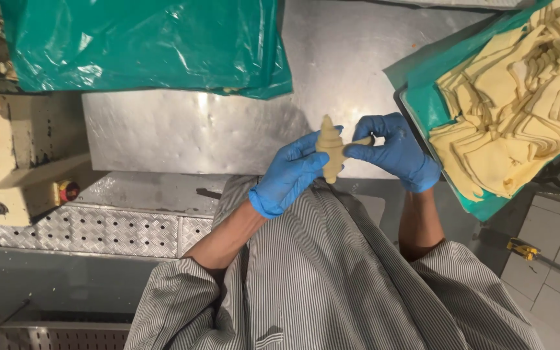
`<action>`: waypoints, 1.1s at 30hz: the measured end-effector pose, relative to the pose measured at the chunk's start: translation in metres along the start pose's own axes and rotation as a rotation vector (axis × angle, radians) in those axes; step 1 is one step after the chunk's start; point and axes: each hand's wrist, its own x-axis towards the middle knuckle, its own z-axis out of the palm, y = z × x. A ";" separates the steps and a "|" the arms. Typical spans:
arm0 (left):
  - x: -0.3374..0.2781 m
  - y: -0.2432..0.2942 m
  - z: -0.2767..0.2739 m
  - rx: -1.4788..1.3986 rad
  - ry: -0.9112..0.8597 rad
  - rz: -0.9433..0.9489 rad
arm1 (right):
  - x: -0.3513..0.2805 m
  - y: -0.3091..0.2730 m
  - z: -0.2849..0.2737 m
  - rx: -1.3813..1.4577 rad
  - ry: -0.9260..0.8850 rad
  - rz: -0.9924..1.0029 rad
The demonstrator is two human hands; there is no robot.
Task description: The recorder is rolling pre-cut triangular dough pieces into croissant shapes in a bakery kitchen.
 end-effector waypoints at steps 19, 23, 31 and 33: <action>-0.036 0.095 -0.069 -0.138 -0.057 0.042 | 0.079 -0.038 0.085 -0.072 0.102 -0.031; -0.036 0.104 -0.078 -0.219 -0.054 0.039 | 0.086 -0.042 0.095 -0.040 0.139 -0.052; -0.028 0.110 -0.096 -0.302 -0.054 0.013 | 0.108 -0.041 0.104 0.038 0.208 -0.025; -0.023 0.119 -0.088 -0.355 -0.088 0.018 | 0.113 -0.041 0.108 0.055 0.221 -0.017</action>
